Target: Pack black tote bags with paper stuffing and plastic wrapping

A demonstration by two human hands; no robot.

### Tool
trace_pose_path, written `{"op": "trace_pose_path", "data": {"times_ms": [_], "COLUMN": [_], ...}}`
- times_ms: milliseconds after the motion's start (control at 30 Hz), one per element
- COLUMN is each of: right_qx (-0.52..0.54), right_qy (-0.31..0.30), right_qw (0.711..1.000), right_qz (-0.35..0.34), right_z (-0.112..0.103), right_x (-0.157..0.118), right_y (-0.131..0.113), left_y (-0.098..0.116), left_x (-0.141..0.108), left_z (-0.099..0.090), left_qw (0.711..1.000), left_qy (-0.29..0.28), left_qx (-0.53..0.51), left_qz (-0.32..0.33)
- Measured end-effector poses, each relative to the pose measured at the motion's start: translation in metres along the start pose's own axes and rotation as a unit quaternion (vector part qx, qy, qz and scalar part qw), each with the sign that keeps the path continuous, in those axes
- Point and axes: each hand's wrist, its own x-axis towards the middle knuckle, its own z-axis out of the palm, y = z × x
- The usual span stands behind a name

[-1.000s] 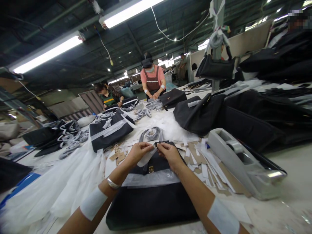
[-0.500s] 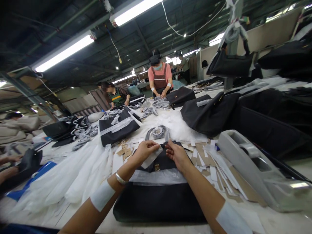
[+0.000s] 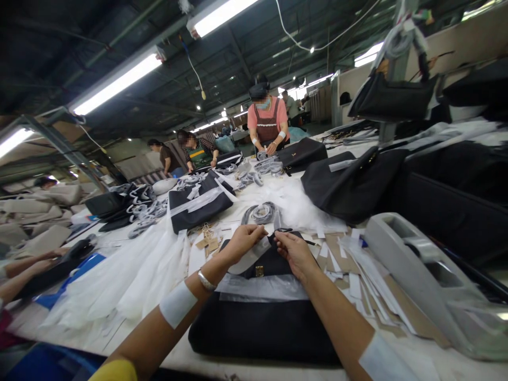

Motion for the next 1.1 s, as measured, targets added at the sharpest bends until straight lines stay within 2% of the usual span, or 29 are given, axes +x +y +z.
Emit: {"op": "trace_pose_path", "data": {"times_ms": [200, 300, 467, 633, 767, 833, 900, 1000, 1067, 1100], "right_qx": [-0.011, -0.015, -0.039, -0.054, -0.145, -0.239, -0.35, -0.522, -0.607, -0.635], "right_qy": [-0.006, -0.016, -0.021, -0.026, -0.003, 0.009, 0.019, -0.005, -0.053, -0.082], "right_qw": [1.0, 1.0, 0.999, 0.997, 0.986, 0.961, 0.913, 0.797, 0.72, 0.695], "right_qz": [-0.01, -0.02, -0.028, -0.038, -0.084, -0.139, -0.206, -0.305, -0.332, -0.328], "right_z": [-0.002, -0.002, -0.002, -0.001, 0.0, 0.0, 0.003, 0.007, 0.01, 0.01], "right_x": [0.003, 0.002, 0.001, 0.002, 0.001, -0.002, -0.006, -0.004, 0.006, 0.013], "right_y": [0.004, 0.004, 0.004, 0.007, 0.01, 0.006, -0.006, -0.034, -0.054, -0.062], "left_y": [0.007, 0.01, 0.01, 0.004, -0.007, -0.013, -0.018, -0.023, -0.024, -0.024], "left_x": [-0.012, -0.013, -0.005, 0.006, 0.013, 0.015, 0.017, 0.02, 0.023, 0.024], "left_z": [-0.017, -0.016, -0.004, 0.002, 0.003, 0.001, -0.002, -0.007, -0.01, -0.012], "left_qw": [0.996, 0.996, 0.997, 0.997, 0.998, 0.998, 0.998, 0.998, 0.998, 0.997], "left_qy": [-0.081, -0.066, -0.026, -0.017, -0.03, -0.037, -0.041, -0.046, -0.052, -0.056], "left_qx": [0.049, 0.066, 0.073, 0.076, 0.059, 0.05, 0.043, 0.038, 0.04, 0.042], "left_qz": [0.002, 0.0, 0.003, 0.01, 0.005, 0.003, 0.003, 0.007, 0.014, 0.018]}}
